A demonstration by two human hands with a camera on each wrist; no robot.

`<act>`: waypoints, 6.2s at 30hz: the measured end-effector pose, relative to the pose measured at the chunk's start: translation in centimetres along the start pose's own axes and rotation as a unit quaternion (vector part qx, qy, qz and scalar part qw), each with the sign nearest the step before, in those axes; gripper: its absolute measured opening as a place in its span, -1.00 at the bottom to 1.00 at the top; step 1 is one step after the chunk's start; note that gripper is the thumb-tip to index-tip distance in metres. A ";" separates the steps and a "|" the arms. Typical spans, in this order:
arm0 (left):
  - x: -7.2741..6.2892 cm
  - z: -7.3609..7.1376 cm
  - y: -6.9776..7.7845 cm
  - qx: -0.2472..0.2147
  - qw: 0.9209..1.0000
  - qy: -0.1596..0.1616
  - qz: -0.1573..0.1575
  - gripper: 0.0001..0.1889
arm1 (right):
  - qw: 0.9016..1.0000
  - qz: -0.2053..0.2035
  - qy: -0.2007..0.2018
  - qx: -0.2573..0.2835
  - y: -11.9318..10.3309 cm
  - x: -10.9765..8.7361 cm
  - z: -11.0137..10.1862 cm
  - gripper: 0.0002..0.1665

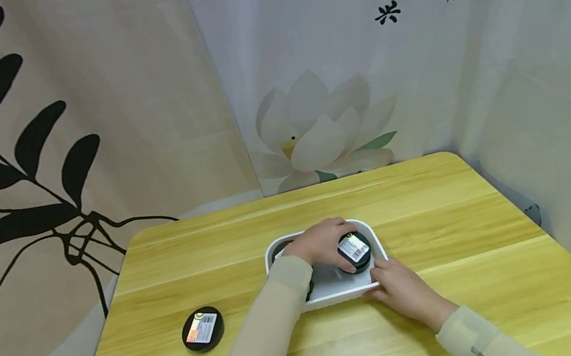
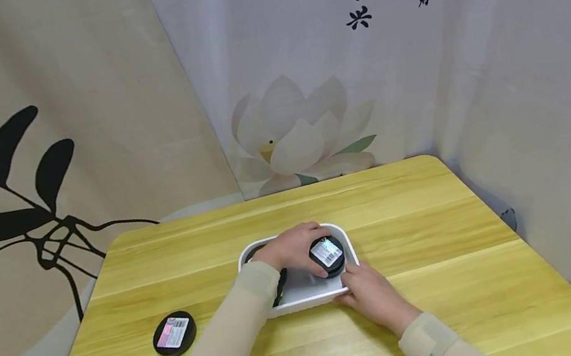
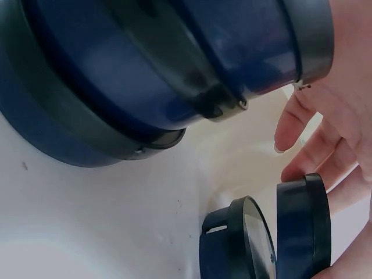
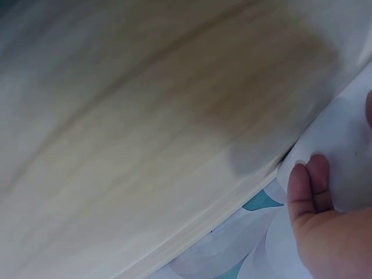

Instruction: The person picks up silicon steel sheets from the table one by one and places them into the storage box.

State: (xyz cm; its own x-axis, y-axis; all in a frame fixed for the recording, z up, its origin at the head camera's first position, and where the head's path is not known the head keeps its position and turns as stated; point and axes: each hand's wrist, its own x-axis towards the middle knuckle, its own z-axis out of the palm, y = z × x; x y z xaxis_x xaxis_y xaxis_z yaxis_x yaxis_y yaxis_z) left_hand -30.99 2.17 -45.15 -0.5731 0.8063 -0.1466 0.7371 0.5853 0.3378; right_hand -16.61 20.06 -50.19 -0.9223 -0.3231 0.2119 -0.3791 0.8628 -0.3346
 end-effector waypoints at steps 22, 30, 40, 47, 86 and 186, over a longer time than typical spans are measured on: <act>0.2 0.4 0.4 0.053 0.999 0.009 0.001 -0.07 | 1.000 0.000 0.010 -0.002 -0.1 0.0 0.1 -0.70; -0.1 0.3 0.6 0.054 0.999 0.002 -0.004 -0.08 | 1.000 0.001 0.003 -0.002 -0.1 0.0 0.2 -0.68; 0.1 0.4 0.4 0.058 0.998 0.003 -0.005 -0.07 | 1.000 0.013 0.001 0.002 -0.1 0.0 0.2 -0.68; -0.1 0.3 0.6 0.050 0.999 0.002 -0.016 -0.08 | 1.000 0.014 -0.001 0.007 -0.3 0.0 0.2 -0.69; -0.8 0.1 1.0 0.081 0.995 -0.007 -0.048 0.00 | 1.000 0.011 0.000 0.007 -0.5 -0.1 0.0 -0.70; -12.3 -1.2 0.8 0.090 0.979 0.168 -0.067 -0.59 | 1.000 -0.001 0.012 0.006 -0.4 0.0 0.0 -0.68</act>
State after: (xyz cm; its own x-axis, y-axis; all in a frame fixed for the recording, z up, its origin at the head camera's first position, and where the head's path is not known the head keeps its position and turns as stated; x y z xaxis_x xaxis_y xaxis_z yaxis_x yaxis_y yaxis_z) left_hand -23.78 -7.39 -42.01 -0.7320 0.6654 0.1464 0.6813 0.7136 0.1630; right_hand -16.44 19.72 -50.10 -0.9197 -0.3151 0.2341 -0.3817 0.8574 -0.3452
